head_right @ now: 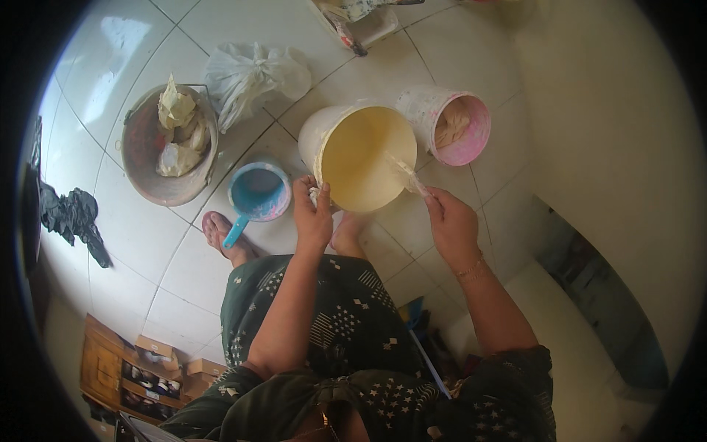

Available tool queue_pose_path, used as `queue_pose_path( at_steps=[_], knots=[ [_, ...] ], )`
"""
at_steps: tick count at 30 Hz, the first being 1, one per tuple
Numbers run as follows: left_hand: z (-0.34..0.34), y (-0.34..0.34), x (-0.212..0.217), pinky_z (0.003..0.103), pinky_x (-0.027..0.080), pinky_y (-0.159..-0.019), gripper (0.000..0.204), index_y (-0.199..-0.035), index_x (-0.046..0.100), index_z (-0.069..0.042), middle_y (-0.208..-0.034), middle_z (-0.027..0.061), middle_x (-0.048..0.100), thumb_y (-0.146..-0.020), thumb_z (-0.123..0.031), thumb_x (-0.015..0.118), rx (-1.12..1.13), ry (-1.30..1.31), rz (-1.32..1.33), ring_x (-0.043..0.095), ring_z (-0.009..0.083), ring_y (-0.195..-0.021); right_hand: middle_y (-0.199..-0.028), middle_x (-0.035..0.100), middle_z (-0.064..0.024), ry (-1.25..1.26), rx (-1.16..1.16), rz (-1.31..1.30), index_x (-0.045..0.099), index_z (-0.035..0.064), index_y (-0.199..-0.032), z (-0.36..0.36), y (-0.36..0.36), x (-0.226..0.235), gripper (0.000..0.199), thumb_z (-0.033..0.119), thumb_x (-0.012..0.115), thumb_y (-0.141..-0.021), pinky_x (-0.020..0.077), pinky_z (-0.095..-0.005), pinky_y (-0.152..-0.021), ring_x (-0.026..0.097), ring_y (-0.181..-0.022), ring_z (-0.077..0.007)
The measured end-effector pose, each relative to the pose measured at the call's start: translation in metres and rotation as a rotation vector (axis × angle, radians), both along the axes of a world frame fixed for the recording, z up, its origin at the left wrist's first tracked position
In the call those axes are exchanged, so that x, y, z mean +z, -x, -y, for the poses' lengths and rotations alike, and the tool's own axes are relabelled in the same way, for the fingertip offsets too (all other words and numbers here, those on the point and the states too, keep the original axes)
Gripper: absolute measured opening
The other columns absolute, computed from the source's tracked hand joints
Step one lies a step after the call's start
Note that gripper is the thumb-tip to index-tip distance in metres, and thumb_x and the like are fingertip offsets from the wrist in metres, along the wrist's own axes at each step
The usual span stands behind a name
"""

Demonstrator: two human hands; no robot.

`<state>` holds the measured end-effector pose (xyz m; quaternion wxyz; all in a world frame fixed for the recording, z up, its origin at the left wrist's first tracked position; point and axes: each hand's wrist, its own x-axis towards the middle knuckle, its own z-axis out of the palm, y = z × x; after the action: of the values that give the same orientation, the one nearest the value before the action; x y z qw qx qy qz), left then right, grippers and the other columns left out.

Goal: The person prepares wall filler by mixing a yellowish paste in a bucket and then scraping it out of a cloth bag into another container.

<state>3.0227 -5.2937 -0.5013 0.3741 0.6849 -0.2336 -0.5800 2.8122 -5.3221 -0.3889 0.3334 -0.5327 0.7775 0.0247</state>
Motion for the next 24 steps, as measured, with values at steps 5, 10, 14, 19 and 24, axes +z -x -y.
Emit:
queue_pose_path(
  at_steps=[5, 10, 14, 19, 24],
  knots=[
    [-0.002, -0.007, -0.01, 0.036, 0.044, -0.085, 0.021, -0.106, 0.048, 0.002, -0.099, 0.0165, 0.056, -0.092, -0.013, 0.056, -0.059, 0.013, 0.12, 0.055, 0.027, -0.092, -0.078, 0.068, -0.0124, -0.277, -0.33, 0.051, 0.069, -0.0013, -0.1, -0.016, 0.027, -0.04, 0.023, 0.017, 0.06, -0.09, 0.0468, -0.0301, -0.061, 0.06, -0.064, -0.0171],
    [-0.01, -0.008, -0.022, 0.036, 0.043, -0.087, 0.024, -0.109, 0.048, 0.002, -0.101, 0.0166, 0.056, -0.093, -0.014, 0.055, -0.032, -0.04, 0.093, 0.055, 0.0262, -0.094, -0.082, 0.069, -0.012, -0.273, -0.32, -0.085, 0.068, -0.0027, -0.101, -0.025, 0.046, 0.006, 0.026, 0.019, 0.062, -0.089, 0.0481, -0.0278, -0.067, 0.062, -0.071, -0.0141],
    [-0.012, -0.003, -0.03, 0.036, 0.043, -0.087, 0.025, -0.111, 0.048, 0.003, -0.102, 0.0162, 0.055, -0.093, -0.013, 0.055, 0.024, -0.078, 0.038, 0.054, 0.0255, -0.096, -0.085, 0.07, -0.0136, -0.08, -0.28, -0.043, 0.068, -0.0012, -0.104, -0.016, 0.031, 0.031, 0.026, 0.02, 0.062, -0.09, 0.0492, -0.0281, -0.071, 0.065, -0.076, -0.0164],
    [-0.012, -0.003, -0.034, 0.035, 0.043, -0.088, 0.025, -0.112, 0.048, 0.003, -0.102, 0.0157, 0.055, -0.093, -0.013, 0.054, 0.039, -0.115, -0.018, 0.054, 0.0247, -0.096, -0.09, 0.069, -0.0165, -0.079, -0.181, -0.015, 0.068, 0.0024, -0.105, -0.012, -0.001, -0.011, 0.022, 0.017, 0.059, -0.09, 0.0501, -0.03, -0.073, 0.067, -0.079, -0.0238],
    [-0.01, -0.013, -0.033, 0.036, 0.043, -0.087, 0.025, -0.111, 0.049, 0.003, -0.102, 0.0157, 0.055, -0.092, -0.012, 0.054, 0.067, -0.151, -0.064, 0.054, 0.0243, -0.097, -0.087, 0.068, -0.0156, -0.051, -0.087, -0.199, 0.069, 0.005, -0.101, -0.011, -0.007, -0.022, 0.018, 0.014, 0.058, -0.089, 0.0508, -0.0338, -0.069, 0.065, -0.076, -0.0294]
  ],
)
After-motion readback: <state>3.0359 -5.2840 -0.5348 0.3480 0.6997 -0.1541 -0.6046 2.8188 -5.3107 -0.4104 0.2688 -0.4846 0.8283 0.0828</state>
